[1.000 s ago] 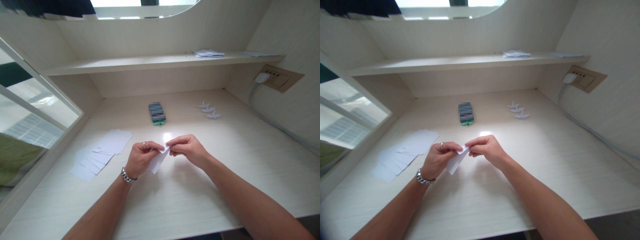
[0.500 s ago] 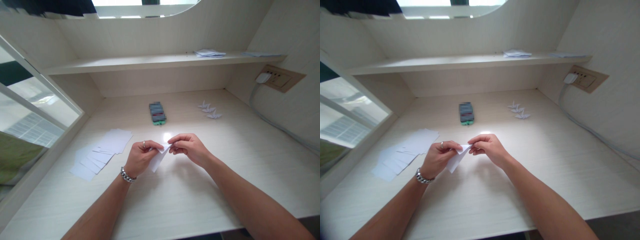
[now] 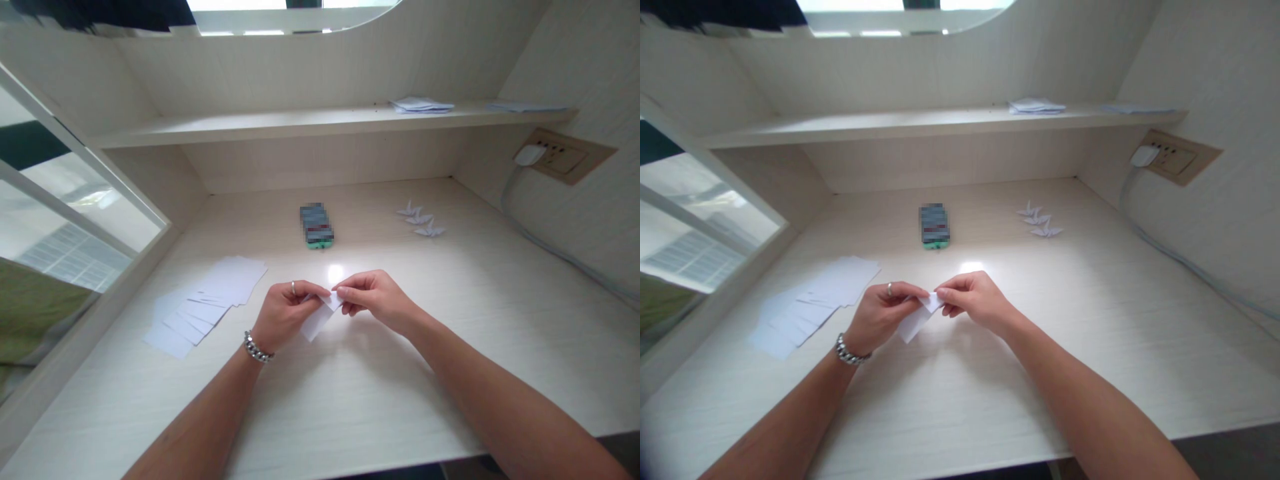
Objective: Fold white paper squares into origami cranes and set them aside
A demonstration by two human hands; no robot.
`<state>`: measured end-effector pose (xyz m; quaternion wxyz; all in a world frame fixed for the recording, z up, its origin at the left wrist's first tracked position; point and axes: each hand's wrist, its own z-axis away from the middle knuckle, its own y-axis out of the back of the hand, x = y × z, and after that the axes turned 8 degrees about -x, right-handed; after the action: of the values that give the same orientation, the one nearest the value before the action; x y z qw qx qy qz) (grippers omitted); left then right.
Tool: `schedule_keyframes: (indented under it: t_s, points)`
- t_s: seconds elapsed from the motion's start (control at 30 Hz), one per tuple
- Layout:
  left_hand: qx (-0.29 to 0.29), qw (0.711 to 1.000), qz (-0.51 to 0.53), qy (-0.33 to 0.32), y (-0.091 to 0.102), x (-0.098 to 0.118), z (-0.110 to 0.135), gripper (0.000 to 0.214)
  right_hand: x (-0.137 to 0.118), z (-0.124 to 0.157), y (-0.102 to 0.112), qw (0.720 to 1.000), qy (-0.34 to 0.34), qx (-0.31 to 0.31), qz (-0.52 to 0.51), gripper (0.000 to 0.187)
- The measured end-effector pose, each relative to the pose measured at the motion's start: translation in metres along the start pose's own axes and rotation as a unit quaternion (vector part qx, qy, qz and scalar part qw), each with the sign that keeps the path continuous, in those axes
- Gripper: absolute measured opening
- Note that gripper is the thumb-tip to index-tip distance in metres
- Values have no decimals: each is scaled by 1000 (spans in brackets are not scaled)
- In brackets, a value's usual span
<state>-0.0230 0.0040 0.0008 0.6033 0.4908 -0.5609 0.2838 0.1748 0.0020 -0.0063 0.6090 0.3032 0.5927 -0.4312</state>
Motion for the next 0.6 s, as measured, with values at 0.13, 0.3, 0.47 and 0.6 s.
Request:
schedule_keyframes:
  t_s: [0.13,0.3,0.47,0.6]
  points:
    - [-8,1000,-5,11,-1,-1,0,9,-1,1,-2,1000,1,-4,11,32]
    - [-28,999,12,24,0,-3,0,12,-2,2,-6,1000,1,-3,17,32]
    - [-37,997,49,37,3,0,-2,16,0,2,-2,1000,10,3,5,30]
    - [-43,989,127,61,5,0,-4,27,-1,2,-2,1000,17,19,-3,30]
